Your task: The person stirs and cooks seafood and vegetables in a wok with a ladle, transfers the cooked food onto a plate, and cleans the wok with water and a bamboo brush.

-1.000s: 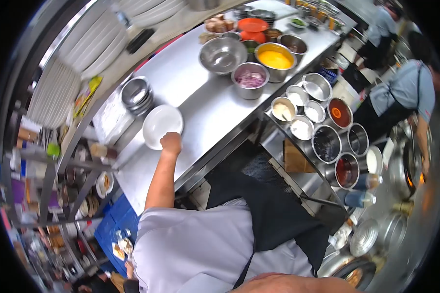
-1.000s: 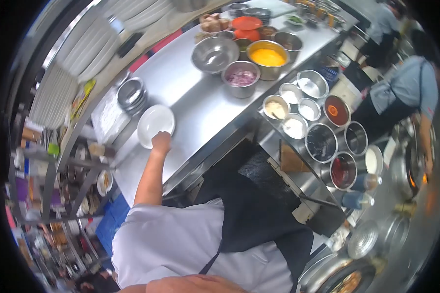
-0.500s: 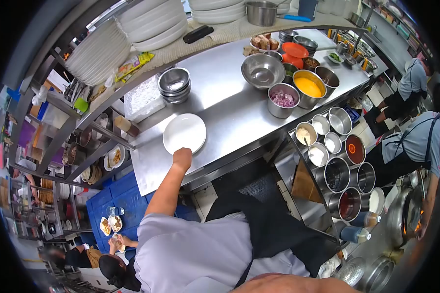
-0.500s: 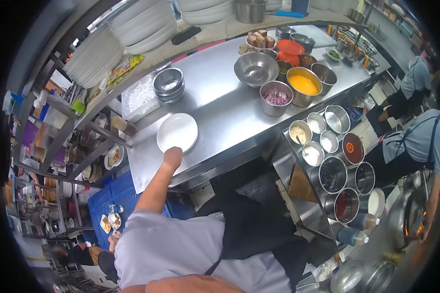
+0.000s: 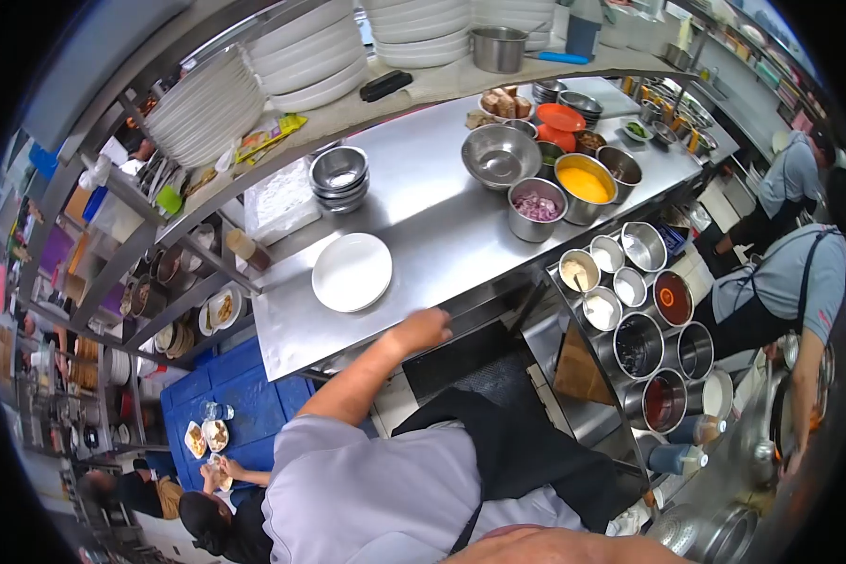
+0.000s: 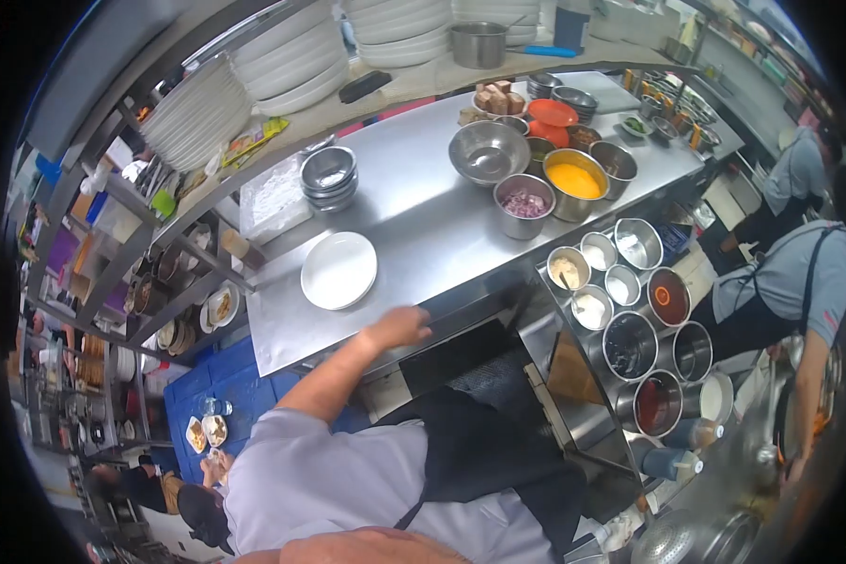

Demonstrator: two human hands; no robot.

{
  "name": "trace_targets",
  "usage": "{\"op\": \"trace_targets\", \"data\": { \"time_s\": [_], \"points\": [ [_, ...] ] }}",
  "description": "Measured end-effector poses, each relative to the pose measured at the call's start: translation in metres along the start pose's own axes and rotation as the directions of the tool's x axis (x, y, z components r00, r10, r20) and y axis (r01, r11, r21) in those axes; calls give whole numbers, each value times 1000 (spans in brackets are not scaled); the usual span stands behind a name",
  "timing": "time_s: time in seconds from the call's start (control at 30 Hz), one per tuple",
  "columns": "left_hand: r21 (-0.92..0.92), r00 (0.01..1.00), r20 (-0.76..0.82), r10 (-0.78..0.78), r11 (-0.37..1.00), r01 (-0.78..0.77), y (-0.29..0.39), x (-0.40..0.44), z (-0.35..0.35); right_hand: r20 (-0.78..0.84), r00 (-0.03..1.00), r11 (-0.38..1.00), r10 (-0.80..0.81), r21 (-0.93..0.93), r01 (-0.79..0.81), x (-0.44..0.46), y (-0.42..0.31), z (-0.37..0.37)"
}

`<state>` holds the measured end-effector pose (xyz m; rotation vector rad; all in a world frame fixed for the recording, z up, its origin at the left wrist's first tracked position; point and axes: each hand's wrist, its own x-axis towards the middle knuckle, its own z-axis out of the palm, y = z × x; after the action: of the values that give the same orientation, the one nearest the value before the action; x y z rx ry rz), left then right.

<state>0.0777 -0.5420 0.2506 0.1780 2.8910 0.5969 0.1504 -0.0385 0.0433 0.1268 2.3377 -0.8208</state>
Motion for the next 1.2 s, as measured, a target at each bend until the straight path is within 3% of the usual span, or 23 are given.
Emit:
{"op": "trace_targets", "data": {
  "time_s": [0.1,0.13,0.23,0.3,0.33,0.37,0.4,0.43,0.53,0.57,0.63,0.73,0.8,0.87,0.93,1.0,1.03,1.07,1.1,1.13,1.17,1.2],
  "points": [
    [-82,961,261,90,994,-71,21,17,63,-22,1000,1000,11,22,-10,-7,12,3],
    [4,911,406,78,996,-87,28,25,85,-33,999,1000,9,28,-8,-11,16,4],
    [-65,712,623,323,929,-365,42,66,157,-113,990,995,-86,46,92,-11,24,4],
    [-145,643,607,468,860,-489,90,88,151,-206,942,952,-265,102,290,1,17,0],
    [-234,665,541,514,852,-468,111,102,153,-297,846,873,-443,71,482,7,11,-6],
    [-276,687,442,576,816,-507,133,115,156,-175,970,885,-169,405,228,-33,-80,-53],
    [-263,678,476,560,826,-498,163,122,133,-220,947,830,-233,462,312,-54,-144,-82],
    [-244,688,407,601,798,-552,185,128,125,-269,916,765,-296,508,396,-67,-186,-101],
    [-723,311,147,939,317,-614,210,152,123,-312,844,695,-437,477,537,-90,-247,-122],
    [-643,392,166,905,401,-653,214,154,130,-353,767,709,-536,306,636,-92,-245,-120],
    [-466,553,173,815,562,-684,218,152,145,-294,834,762,-468,343,549,-101,-231,-112],
    [-553,751,354,557,772,-312,188,138,86,-252,904,831,-344,365,419,-98,-168,-83],
    [-550,859,47,510,731,-404,145,131,59,-308,910,894,-278,263,362,-92,-112,-61],
    [-435,903,-201,379,791,-429,104,123,19,-341,925,964,-166,139,225,-89,-70,-48],
    [-397,934,-337,122,880,-259,71,100,-39,-312,947,985,-82,117,124,-81,-47,-40],
    [-318,818,-564,-117,945,-83,43,69,-106,-268,963,992,-17,112,49,-66,-32,-36],
    [-291,686,-711,-156,953,-85,25,53,-135,-245,969,994,-5,104,31,-59,-28,-35],
    [-125,543,-834,-95,992,-20,0,39,-161,-222,975,995,-2,99,25,-50,-26,-35],
    [-135,419,-900,-123,991,3,-9,13,-199,-200,980,995,-8,92,27,-40,-27,-36],
    [-21,240,-969,-51,992,125,-24,-10,-229,-180,983,997,-20,76,34,-31,-29,-38],
    [50,169,-986,15,977,206,-46,-37,-257,-157,987,997,-34,66,45,-22,-31,-38],
    [159,110,-986,124,888,432,-58,-64,-286,-141,989,997,-47,55,55,-14,-37,-40]
  ]
}}
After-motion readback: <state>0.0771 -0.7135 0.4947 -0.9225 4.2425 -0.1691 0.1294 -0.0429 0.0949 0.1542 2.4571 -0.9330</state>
